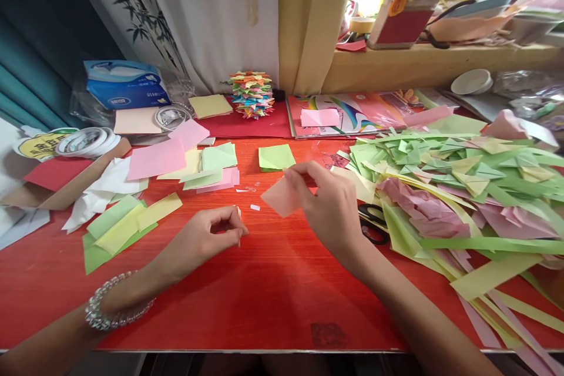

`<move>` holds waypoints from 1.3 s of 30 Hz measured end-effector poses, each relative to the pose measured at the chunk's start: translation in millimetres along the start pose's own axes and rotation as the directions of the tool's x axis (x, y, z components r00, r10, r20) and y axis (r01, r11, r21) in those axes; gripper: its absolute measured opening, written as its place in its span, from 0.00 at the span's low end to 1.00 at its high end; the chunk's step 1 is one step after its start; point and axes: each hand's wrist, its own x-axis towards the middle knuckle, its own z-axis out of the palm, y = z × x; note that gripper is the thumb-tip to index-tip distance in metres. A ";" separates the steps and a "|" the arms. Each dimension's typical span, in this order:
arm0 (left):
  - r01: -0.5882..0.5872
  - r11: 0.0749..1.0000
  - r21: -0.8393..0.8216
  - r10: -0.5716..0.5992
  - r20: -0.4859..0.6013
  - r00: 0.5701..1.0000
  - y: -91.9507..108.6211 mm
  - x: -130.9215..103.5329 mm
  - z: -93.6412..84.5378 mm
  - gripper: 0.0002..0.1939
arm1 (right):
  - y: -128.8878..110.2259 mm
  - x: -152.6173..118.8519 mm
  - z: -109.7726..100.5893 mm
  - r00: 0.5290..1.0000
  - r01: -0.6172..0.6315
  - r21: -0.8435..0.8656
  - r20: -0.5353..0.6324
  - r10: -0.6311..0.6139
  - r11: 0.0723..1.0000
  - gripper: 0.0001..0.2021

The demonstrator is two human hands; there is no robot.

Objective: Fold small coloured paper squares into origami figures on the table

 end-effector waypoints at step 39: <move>-0.299 0.928 0.224 0.323 -0.080 0.943 2.3 -4.1 0.9 0.08 | -27.0 -19.8 8.8 0.920 -0.174 0.416 0.392 -0.003 0.893 0.04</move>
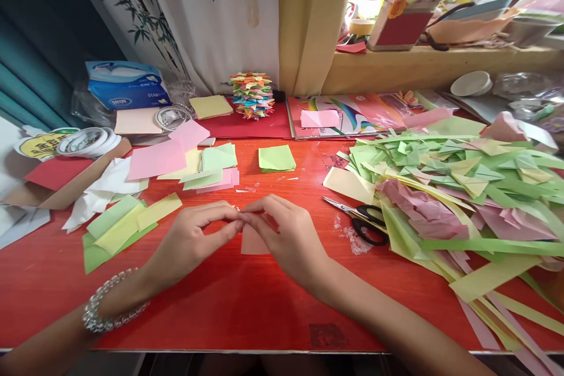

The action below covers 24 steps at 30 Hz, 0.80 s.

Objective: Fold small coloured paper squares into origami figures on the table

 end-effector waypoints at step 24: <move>0.043 0.999 -0.007 -0.043 -0.003 0.999 0.3 1.5 1.9 0.09 | 1.8 -2.5 5.3 0.988 -0.146 0.141 -0.029 0.152 0.979 0.08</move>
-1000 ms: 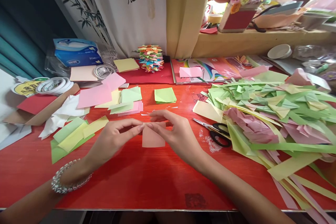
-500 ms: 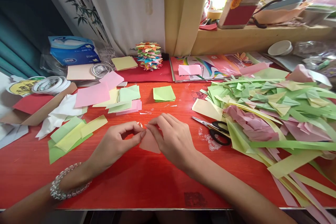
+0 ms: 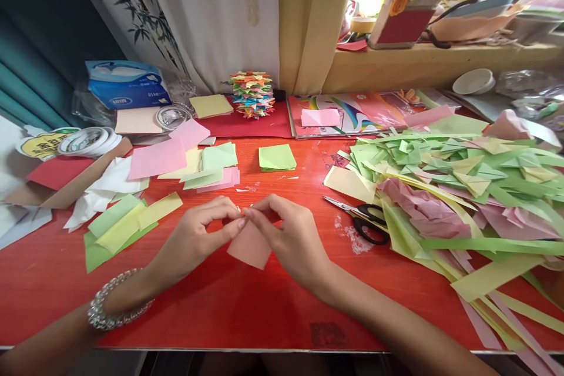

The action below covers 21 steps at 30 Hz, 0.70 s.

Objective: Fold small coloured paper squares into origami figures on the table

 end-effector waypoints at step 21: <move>-0.053 0.992 0.113 0.060 -0.061 0.996 -2.2 -0.3 2.5 0.06 | 4.4 10.1 -15.1 0.978 0.087 -0.099 -0.179 -0.104 0.991 0.07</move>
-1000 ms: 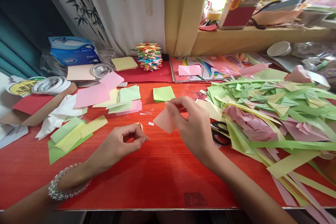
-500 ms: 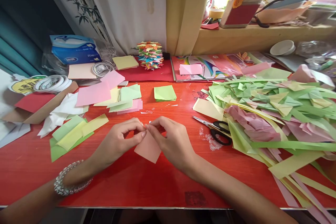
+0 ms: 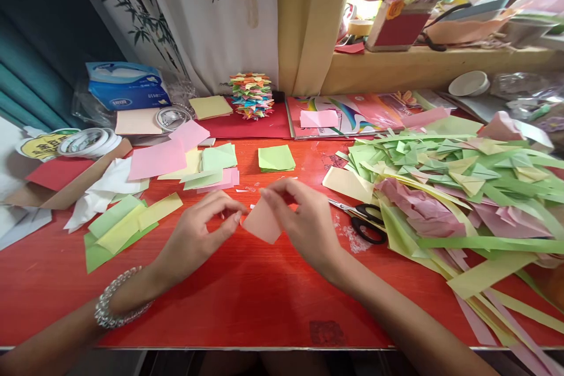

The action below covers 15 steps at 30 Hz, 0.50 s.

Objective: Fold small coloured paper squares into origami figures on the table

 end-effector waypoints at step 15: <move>-0.033 0.999 0.016 0.032 0.033 0.999 -1.4 -1.9 1.3 0.07 | 0.8 -10.8 12.8 0.973 0.137 -0.067 0.195 -0.121 0.988 0.05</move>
